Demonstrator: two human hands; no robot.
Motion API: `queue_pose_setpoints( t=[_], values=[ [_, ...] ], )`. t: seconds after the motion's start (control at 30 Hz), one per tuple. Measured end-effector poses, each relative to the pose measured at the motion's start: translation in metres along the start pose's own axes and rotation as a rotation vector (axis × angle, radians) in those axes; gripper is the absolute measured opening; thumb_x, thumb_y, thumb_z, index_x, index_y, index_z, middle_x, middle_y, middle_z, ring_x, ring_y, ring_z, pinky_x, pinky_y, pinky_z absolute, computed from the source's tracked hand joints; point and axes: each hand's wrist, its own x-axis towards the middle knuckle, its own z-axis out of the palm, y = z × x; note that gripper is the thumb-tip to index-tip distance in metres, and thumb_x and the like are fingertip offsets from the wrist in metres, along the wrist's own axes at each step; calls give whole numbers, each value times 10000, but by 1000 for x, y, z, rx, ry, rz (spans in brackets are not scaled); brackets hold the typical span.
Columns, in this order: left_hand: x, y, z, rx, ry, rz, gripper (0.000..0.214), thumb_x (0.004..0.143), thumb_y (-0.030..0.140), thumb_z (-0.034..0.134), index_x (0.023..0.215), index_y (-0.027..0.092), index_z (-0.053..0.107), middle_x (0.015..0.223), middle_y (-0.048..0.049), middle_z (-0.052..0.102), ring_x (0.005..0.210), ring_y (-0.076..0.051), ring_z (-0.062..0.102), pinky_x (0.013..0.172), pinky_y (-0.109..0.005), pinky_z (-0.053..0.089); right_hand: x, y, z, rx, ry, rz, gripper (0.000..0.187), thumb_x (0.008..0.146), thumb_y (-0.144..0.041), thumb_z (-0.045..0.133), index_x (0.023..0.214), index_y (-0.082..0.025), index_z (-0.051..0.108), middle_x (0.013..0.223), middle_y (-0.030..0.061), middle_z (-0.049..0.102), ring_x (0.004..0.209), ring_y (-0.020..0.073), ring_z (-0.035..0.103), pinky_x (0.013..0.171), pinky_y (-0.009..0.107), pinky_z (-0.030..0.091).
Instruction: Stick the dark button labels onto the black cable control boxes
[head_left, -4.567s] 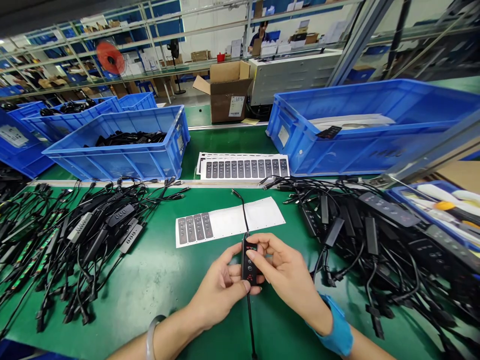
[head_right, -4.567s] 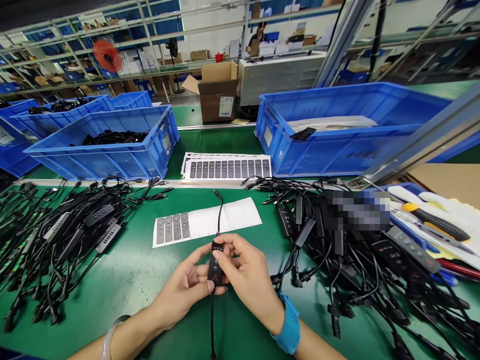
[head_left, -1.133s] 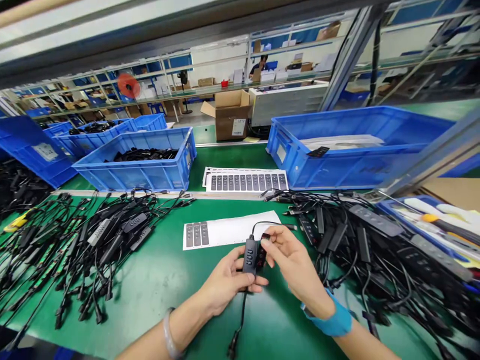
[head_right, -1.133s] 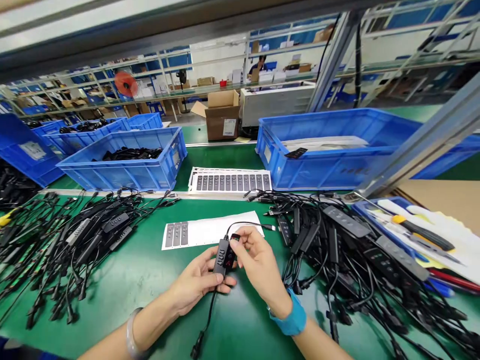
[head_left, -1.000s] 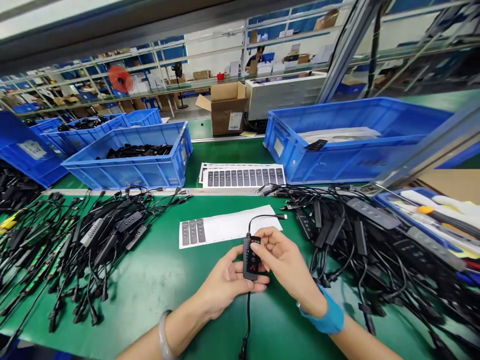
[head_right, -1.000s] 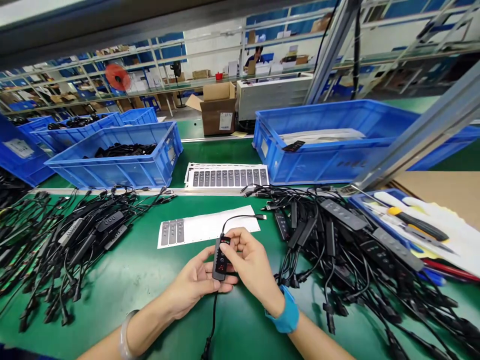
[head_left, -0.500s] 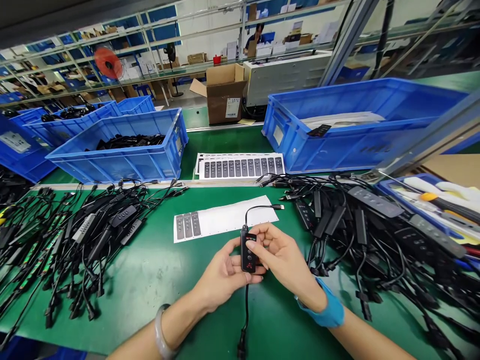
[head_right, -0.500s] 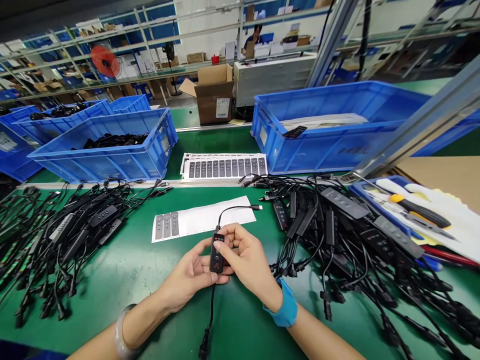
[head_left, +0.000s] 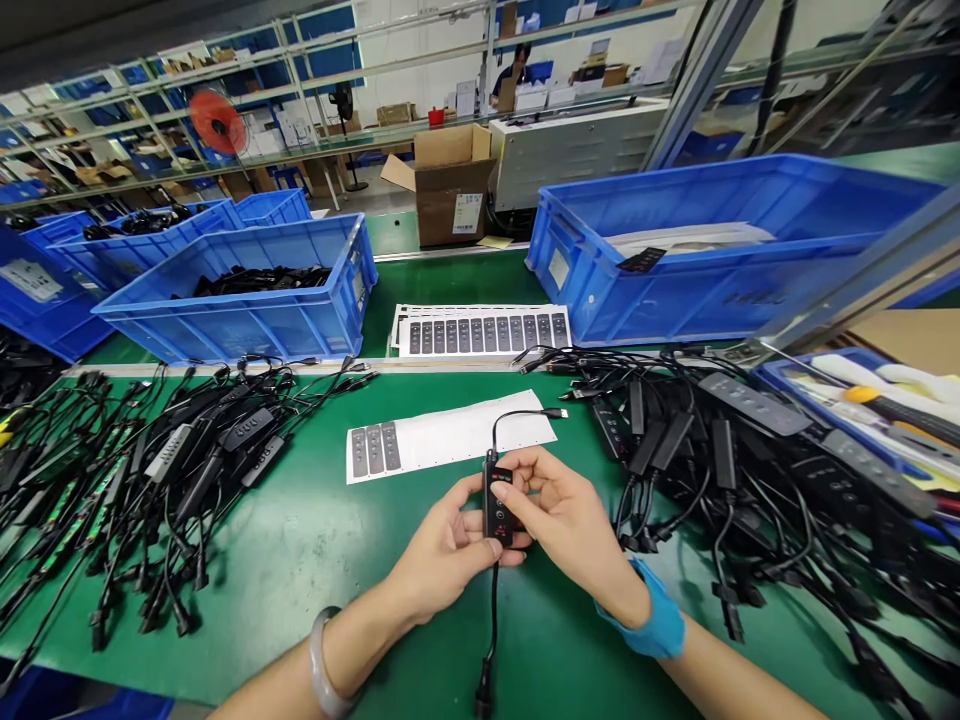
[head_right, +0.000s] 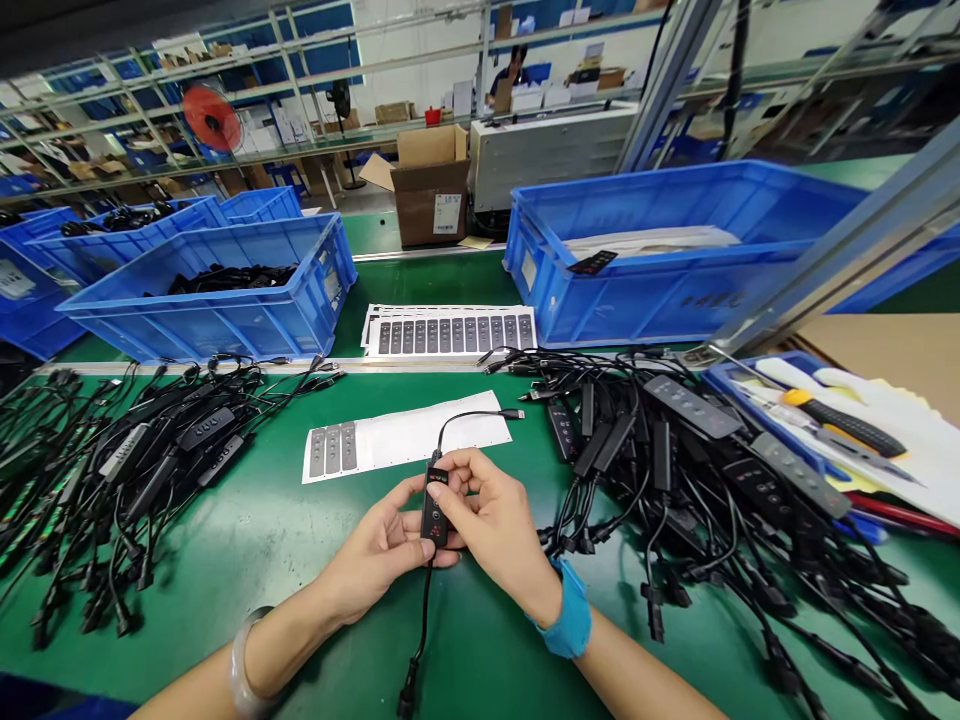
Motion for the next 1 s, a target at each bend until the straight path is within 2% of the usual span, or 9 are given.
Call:
queue_pose_setpoints(
  t=[0.47,0.57,0.63,0.7,0.77,0.87,0.93,1.0],
  values=[
    [0,-5,1,59,-3,27,756,742,401,772,1314,146,348,1014,-125,643,990,-239,652,908,-379,481,-2,1,2,-136,28,-82,256,843,-394,614,951,-164,585,691,-7,430,532,103,464,410,187,460],
    [0,-8,-1,69,11,24,717,746,382,765,1304,170,366,983,-99,638,942,-229,662,843,-359,506,0,4,-1,-256,39,-122,229,864,-371,580,986,-178,590,732,8,444,549,107,458,422,192,437],
    [0,-8,-1,56,30,15,696,740,363,766,1292,187,381,978,-84,632,867,-214,674,779,-349,526,3,5,-4,-393,95,-187,295,842,-360,593,1080,-187,595,837,42,474,614,123,470,458,209,430],
    [1,-7,-1,31,43,17,673,731,346,769,1274,187,404,963,-75,633,791,-192,677,729,-332,534,5,5,-8,-447,124,-183,466,796,-392,629,1206,-183,550,968,80,472,677,141,473,482,229,432],
    [1,-4,0,17,32,23,650,716,316,785,1250,170,442,935,-70,640,755,-169,668,708,-300,531,6,4,-11,-392,35,-85,680,734,-416,681,1327,-174,452,1036,95,462,730,156,485,519,243,456],
    [0,2,3,36,-8,5,571,665,264,829,1144,127,549,959,-86,652,732,-128,646,679,-239,518,3,1,-8,-224,-200,66,888,676,-355,737,1427,-185,296,1016,70,483,799,167,525,641,263,505],
    [0,4,5,66,-18,-4,495,649,284,843,1039,94,606,910,-92,662,713,-121,637,647,-213,509,1,-1,-4,-129,-264,90,825,690,-326,729,1389,-182,316,946,39,495,779,153,535,670,256,504],
    [0,3,4,98,-6,-4,439,684,367,818,947,74,624,748,-73,655,638,-114,625,603,-199,495,1,-1,0,-96,-242,54,574,753,-370,685,1228,-158,444,851,14,494,711,129,511,627,226,474]
  ],
)
